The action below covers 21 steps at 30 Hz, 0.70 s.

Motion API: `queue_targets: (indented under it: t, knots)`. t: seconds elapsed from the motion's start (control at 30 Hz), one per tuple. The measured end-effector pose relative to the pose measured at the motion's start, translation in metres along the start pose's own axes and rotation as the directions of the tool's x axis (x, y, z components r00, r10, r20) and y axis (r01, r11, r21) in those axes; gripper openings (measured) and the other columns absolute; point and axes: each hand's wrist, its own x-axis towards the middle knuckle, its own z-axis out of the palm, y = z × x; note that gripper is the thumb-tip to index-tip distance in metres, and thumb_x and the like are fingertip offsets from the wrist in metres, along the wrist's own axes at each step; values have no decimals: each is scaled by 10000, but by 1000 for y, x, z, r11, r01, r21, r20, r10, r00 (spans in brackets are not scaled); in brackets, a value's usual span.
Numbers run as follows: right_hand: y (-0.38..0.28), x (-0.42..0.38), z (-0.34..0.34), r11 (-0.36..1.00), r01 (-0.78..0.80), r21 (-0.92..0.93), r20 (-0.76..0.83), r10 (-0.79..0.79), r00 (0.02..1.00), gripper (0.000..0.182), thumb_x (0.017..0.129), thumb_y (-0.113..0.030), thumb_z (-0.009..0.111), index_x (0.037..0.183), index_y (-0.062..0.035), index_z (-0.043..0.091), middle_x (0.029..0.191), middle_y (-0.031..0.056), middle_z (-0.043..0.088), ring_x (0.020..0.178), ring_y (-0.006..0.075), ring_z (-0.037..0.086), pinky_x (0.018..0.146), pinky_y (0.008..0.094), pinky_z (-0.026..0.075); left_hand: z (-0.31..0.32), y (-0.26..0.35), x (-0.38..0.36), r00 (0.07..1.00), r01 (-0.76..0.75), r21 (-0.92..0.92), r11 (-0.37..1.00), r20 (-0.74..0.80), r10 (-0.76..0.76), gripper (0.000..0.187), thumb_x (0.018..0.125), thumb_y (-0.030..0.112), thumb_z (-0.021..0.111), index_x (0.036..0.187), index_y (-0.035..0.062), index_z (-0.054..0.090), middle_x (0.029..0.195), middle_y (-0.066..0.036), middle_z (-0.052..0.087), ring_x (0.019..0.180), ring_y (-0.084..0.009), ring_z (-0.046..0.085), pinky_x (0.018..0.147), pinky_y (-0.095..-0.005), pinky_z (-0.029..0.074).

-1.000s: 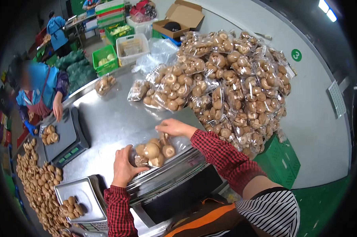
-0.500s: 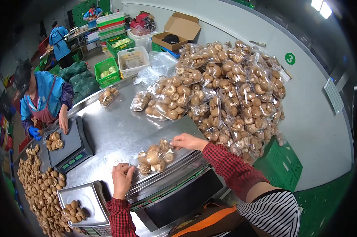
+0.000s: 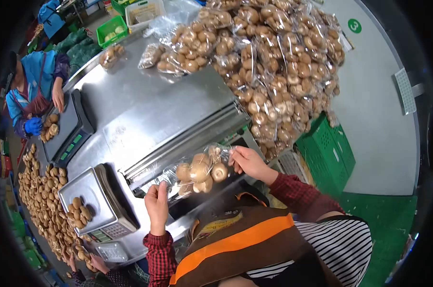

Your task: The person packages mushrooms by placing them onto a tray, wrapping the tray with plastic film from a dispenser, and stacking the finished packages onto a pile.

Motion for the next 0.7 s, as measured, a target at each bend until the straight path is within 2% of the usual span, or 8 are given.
queue_targets:
  t: [0.07,0.23,0.43,0.47,0.53,0.6,0.63,0.7]
  knots:
    - [21,-9,13,931,247,-270,-261,-317,912,307,1025,-241,471,859,-2,566,712,99,589,576,140,544,518,317,434,28,-14,-21,991,-63,-212,975,-127,36,411,1000,220,570,642,76,428,605,67,392,572,-39,313,492,-248,271]
    - [85,-43,1,936,113,-332,-529,-284,799,372,976,-276,575,737,9,553,573,150,510,518,258,528,521,390,420,51,-41,-33,904,-318,478,819,-107,413,379,959,191,612,662,10,461,592,-227,474,486,-329,463,478,-426,351]
    - [185,-16,19,980,-9,-199,-839,-165,518,387,1025,-335,430,883,3,555,808,288,571,807,502,548,642,514,445,97,-54,11,719,-544,739,399,165,675,293,894,204,661,666,64,540,635,-140,572,589,-350,580,530,-453,449]
    - [203,-6,31,980,75,-182,-827,-194,528,392,1041,-329,383,912,10,532,820,296,557,823,467,572,636,498,444,111,-48,21,709,-574,718,393,196,677,252,884,188,654,696,51,558,656,-155,574,628,-366,589,557,-469,451]
    - [182,-26,33,719,377,584,-475,-73,877,379,1012,-418,423,1059,-69,562,1007,168,584,934,303,579,806,441,456,127,-41,16,787,-582,658,477,310,533,163,904,174,619,786,61,622,754,-191,616,684,-390,597,605,-451,476]
    - [128,-58,26,-23,-197,980,198,10,980,543,964,-553,461,1257,-106,555,1291,101,573,1173,199,553,1045,390,420,146,-54,20,859,-460,31,887,270,436,315,984,272,567,782,33,607,675,-112,597,572,-227,567,522,-416,422]
    - [74,-90,21,367,-31,930,123,-229,966,641,968,-557,436,1351,-46,492,1438,138,468,1274,214,493,1106,377,367,139,-47,2,821,-421,-139,896,361,442,281,980,293,561,867,40,606,764,-104,607,668,-230,578,605,-405,444]
    - [40,-97,27,496,58,867,120,-320,940,625,966,-547,437,1279,-21,566,1320,115,580,1251,173,505,1074,376,386,125,-32,-34,721,-220,-428,877,534,442,295,972,334,549,1038,52,603,942,-89,628,861,-234,600,772,-382,488]
